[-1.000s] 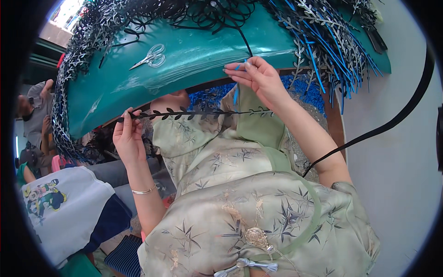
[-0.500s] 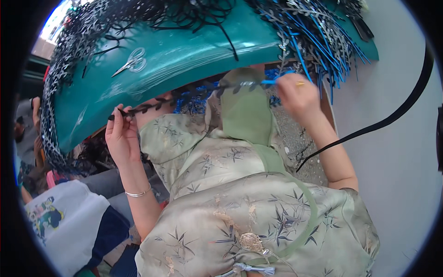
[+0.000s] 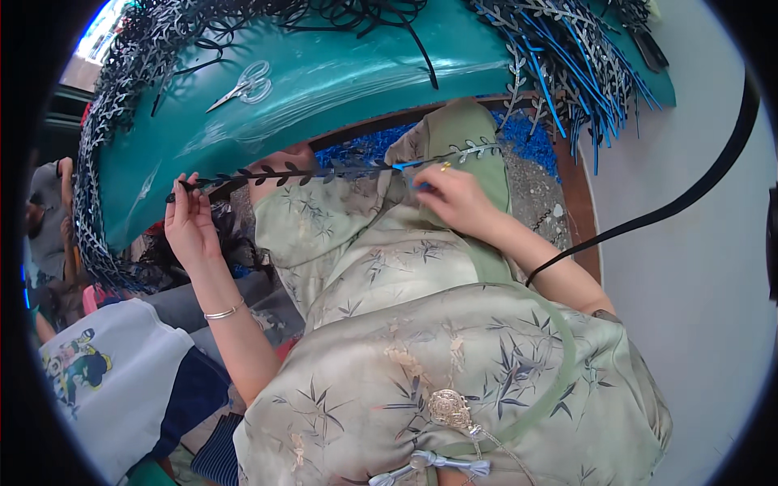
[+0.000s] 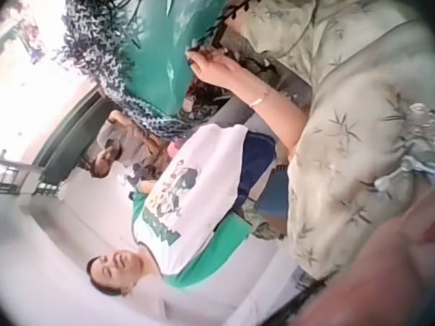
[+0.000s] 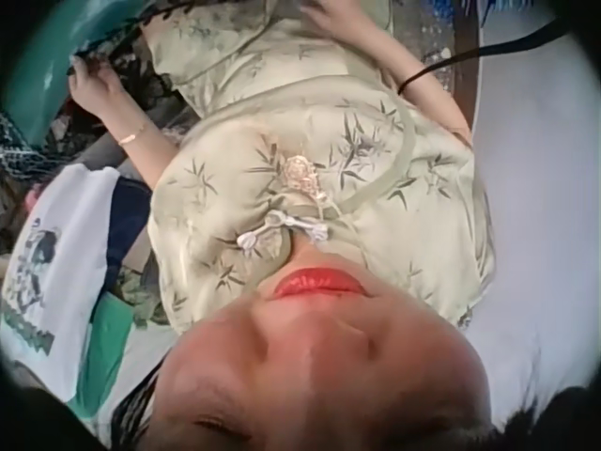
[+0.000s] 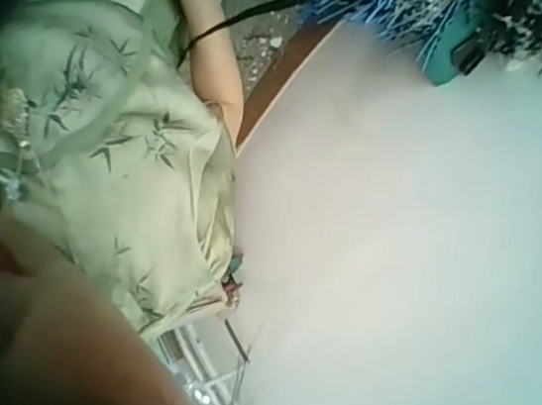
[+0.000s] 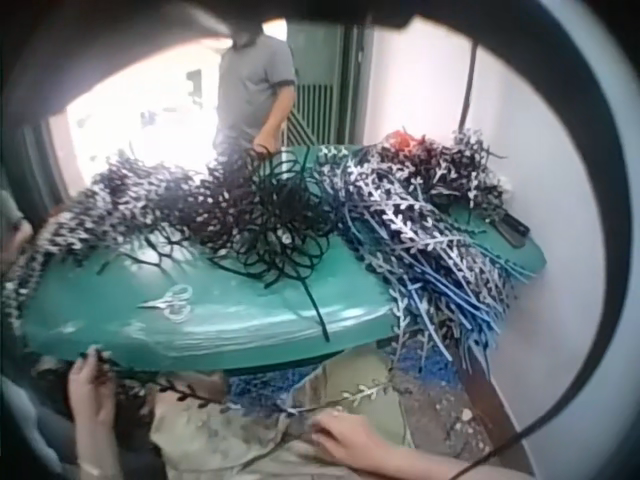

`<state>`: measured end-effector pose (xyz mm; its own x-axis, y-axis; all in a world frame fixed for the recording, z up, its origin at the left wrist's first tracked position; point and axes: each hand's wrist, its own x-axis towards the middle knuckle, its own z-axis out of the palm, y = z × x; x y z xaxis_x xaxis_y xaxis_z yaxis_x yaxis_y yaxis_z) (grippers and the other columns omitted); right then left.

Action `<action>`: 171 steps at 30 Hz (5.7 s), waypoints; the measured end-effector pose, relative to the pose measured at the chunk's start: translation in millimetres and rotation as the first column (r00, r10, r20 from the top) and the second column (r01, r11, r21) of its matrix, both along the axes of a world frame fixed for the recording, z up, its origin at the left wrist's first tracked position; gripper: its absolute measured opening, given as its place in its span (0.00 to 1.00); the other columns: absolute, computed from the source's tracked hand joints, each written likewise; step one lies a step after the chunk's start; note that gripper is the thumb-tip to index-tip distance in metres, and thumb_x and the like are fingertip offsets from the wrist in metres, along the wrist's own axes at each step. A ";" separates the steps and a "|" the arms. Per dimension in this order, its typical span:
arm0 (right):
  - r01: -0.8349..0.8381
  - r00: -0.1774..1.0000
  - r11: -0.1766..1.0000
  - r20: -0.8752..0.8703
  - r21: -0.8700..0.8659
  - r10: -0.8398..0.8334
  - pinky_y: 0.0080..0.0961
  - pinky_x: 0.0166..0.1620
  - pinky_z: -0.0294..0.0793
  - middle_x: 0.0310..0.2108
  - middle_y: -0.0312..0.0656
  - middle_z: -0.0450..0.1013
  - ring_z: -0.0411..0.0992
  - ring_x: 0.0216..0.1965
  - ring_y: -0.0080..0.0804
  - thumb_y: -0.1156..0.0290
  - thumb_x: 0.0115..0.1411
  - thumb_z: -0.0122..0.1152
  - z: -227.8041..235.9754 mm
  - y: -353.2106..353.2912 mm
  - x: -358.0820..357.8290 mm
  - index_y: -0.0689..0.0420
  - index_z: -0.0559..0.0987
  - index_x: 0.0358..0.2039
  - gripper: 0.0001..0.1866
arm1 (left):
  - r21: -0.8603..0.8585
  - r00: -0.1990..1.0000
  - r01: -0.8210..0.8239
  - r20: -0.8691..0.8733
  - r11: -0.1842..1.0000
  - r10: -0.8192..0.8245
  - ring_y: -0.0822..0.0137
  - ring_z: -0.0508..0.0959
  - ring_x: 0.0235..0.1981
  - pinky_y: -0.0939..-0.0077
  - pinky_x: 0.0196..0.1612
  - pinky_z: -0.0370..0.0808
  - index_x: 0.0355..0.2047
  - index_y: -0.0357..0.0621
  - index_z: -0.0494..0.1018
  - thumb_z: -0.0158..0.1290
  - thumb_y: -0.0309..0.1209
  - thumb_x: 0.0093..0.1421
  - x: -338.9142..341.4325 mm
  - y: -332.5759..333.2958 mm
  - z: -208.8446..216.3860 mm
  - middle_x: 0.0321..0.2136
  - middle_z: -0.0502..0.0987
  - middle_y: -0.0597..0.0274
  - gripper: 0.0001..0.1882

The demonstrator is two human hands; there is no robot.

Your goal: The worker is braiding and assembling black decorative straps for footwear at a factory workstation.

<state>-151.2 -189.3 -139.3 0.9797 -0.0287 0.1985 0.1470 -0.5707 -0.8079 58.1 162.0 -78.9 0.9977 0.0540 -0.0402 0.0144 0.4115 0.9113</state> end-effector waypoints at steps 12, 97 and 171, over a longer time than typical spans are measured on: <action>0.008 0.990 0.841 0.124 -0.540 0.071 0.34 0.35 0.72 0.31 0.43 0.69 0.73 0.35 0.41 0.75 0.50 0.64 71.9 -39.6 4.1 0.58 0.75 0.38 0.13 | -0.059 0.997 0.036 -0.064 0.998 -0.039 0.75 0.74 0.32 0.83 0.36 0.73 0.44 0.37 0.74 0.53 0.30 0.64 -9.9 -0.9 -10.2 0.39 0.78 0.57 0.11; 0.369 0.907 0.846 -0.348 0.384 -0.237 0.19 0.33 0.71 0.38 0.37 0.76 0.73 0.35 0.23 0.77 0.59 0.52 72.0 -100.8 -57.6 0.60 0.75 0.47 0.15 | -0.151 0.981 0.108 -0.145 0.983 -0.130 0.75 0.73 0.28 0.83 0.33 0.73 0.44 0.36 0.72 0.51 0.29 0.65 -14.7 59.0 -34.7 0.33 0.76 0.60 0.10; 0.091 0.996 0.540 -0.086 0.837 -0.033 0.39 0.56 0.70 0.45 0.49 0.69 0.70 0.49 0.39 0.70 0.63 0.48 47.6 -64.3 21.7 0.67 0.69 0.54 0.20 | -0.240 0.985 -0.114 -0.155 0.964 0.078 0.72 0.75 0.32 0.79 0.39 0.74 0.45 0.36 0.72 0.52 0.31 0.64 -12.4 178.1 -50.7 0.39 0.78 0.60 0.13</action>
<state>-129.5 -253.6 -91.7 0.9766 -0.2152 -0.0013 0.0796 0.3666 -0.9270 45.7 340.0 -129.6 0.9711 0.1199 -0.2064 0.0865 0.6293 0.7723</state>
